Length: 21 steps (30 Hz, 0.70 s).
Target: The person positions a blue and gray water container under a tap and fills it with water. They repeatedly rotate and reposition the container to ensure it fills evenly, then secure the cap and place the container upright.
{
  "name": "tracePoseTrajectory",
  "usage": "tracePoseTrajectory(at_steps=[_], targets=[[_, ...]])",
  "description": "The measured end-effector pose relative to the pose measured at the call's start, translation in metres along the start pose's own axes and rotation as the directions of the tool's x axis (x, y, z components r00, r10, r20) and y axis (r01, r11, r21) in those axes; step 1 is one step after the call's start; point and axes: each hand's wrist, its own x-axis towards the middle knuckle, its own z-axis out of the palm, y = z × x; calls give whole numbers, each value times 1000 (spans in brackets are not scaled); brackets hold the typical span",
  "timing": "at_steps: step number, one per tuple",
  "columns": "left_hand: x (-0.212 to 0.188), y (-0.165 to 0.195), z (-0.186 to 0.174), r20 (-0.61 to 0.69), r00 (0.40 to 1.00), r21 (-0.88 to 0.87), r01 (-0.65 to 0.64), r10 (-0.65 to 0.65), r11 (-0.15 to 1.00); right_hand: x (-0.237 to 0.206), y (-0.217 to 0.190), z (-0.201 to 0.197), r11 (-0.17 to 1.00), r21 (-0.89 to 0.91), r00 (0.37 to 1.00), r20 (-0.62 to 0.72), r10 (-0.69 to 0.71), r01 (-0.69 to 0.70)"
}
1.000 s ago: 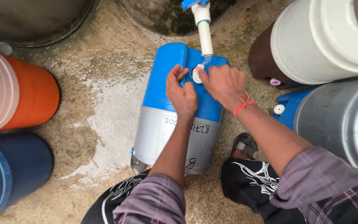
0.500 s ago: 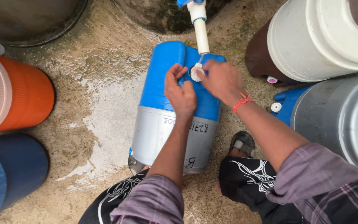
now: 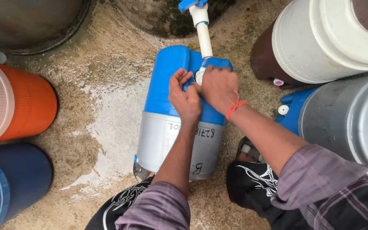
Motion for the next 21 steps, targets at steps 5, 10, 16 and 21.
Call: tracePoseTrajectory(at_steps=[5,10,16,21], targets=[[-1,7,4,-12,1000,19,3,-3,1000,5,3,15,999,15,996,74,-38,37],[-2,7,16,115,993,447,-38,-15,894,18,29,45,976,219,977,211,-40,-7],[-22,-1,36,485,874,780,-421,-22,463,32,88,56,636,684,787,587,-190,-357],[-52,5,56,654,748,744,-609,-112,274,33,108,44,714,417,606,796,14,-563]])
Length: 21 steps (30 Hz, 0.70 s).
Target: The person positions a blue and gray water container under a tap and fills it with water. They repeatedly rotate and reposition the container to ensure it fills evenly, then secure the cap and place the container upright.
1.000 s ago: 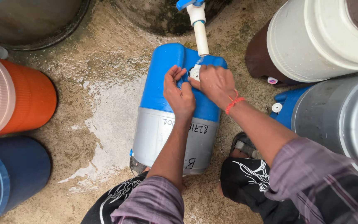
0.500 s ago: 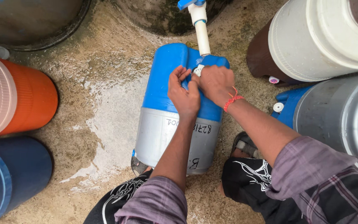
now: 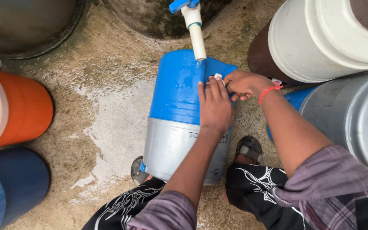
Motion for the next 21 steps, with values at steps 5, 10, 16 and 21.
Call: tracePoseTrajectory(at_steps=[5,10,16,21], targets=[[-4,8,1,9,993,-25,-114,114,993,-1,1,3,993,-120,998,-54,-15,9],[-2,-48,-16,16,998,-326,-46,55,944,3,-24,16,981,-49,981,-51,-189,187],[-1,-142,-22,-229,775,-158,568,-589,808,-5,-57,43,759,447,879,-286,-380,474],[2,-165,-22,9,726,-124,683,-688,720,-6,-40,35,689,465,803,-515,-300,556]])
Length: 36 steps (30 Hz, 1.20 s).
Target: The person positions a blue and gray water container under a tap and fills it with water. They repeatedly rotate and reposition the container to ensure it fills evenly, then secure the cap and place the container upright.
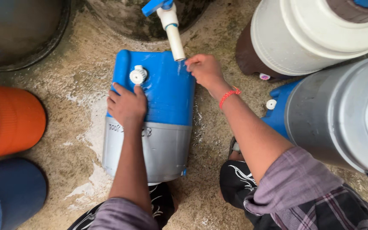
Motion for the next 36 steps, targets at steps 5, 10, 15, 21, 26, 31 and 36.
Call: tracePoseTrajectory(at_steps=[5,10,15,21,26,31,36], targets=[[-36,46,-17,72,997,173,-2,-11,985,-1,29,-26,909,230,888,-233,397,-347],[-43,82,-40,271,963,-117,44,-11,992,-5,64,-46,628,306,587,-224,778,-715],[-24,72,-40,168,983,-263,121,-79,957,1,87,-56,611,525,671,-98,735,-593],[-6,44,-38,235,896,-225,428,-378,875,6,61,-45,678,481,729,-109,676,-556],[8,20,-16,257,857,-233,503,-446,832,-1,-17,-20,635,312,663,-23,749,-707],[25,-25,-2,25,950,-112,311,-310,944,-8,-50,-15,674,313,724,72,686,-669],[23,-19,-34,155,927,-12,347,-341,938,-4,-6,-18,637,327,686,52,726,-698]])
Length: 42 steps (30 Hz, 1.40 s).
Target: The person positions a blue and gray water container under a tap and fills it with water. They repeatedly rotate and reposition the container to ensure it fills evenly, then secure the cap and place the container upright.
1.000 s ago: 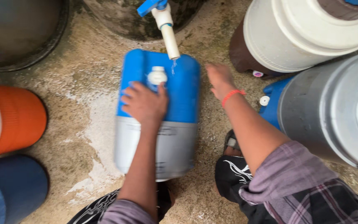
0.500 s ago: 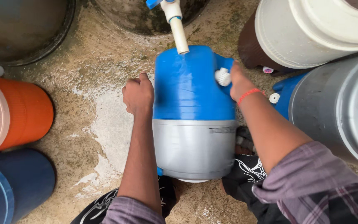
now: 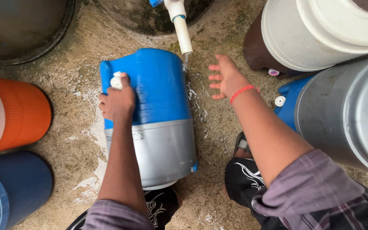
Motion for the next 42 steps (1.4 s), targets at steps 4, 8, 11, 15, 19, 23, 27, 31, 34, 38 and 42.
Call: tracePoseTrajectory(at_steps=[4,8,11,15,19,23,27,31,34,38,42], targets=[[-48,41,-12,18,1000,-80,-19,20,997,28,25,-19,999,-21,1000,-2,25,-25],[-65,66,-19,-58,998,-320,-51,34,946,48,39,-40,997,14,996,-53,77,-76],[-67,60,-11,-70,989,-319,-144,129,937,62,45,-51,999,45,997,-81,8,-5],[-56,42,0,3,1000,-277,-19,21,961,70,39,-66,993,49,992,-64,-106,109],[-47,31,9,116,980,-224,181,-158,958,53,25,-51,982,8,974,-126,-186,189],[-42,19,23,47,994,-131,102,-97,986,18,14,-17,970,-180,980,-86,-180,162],[-19,1,30,65,992,-76,110,-105,991,-13,-4,5,959,-259,994,28,-108,112],[4,-29,14,80,993,-86,96,-90,992,-9,-3,9,929,-293,974,57,-219,226],[1,-25,4,60,996,-50,65,-62,997,5,5,1,954,-242,984,70,-163,175],[-15,7,-20,76,997,31,-5,2,1000,17,18,-10,949,-262,985,39,-170,174],[-36,41,-23,178,983,-459,125,-47,879,26,22,-25,978,-168,984,-103,-144,126]])
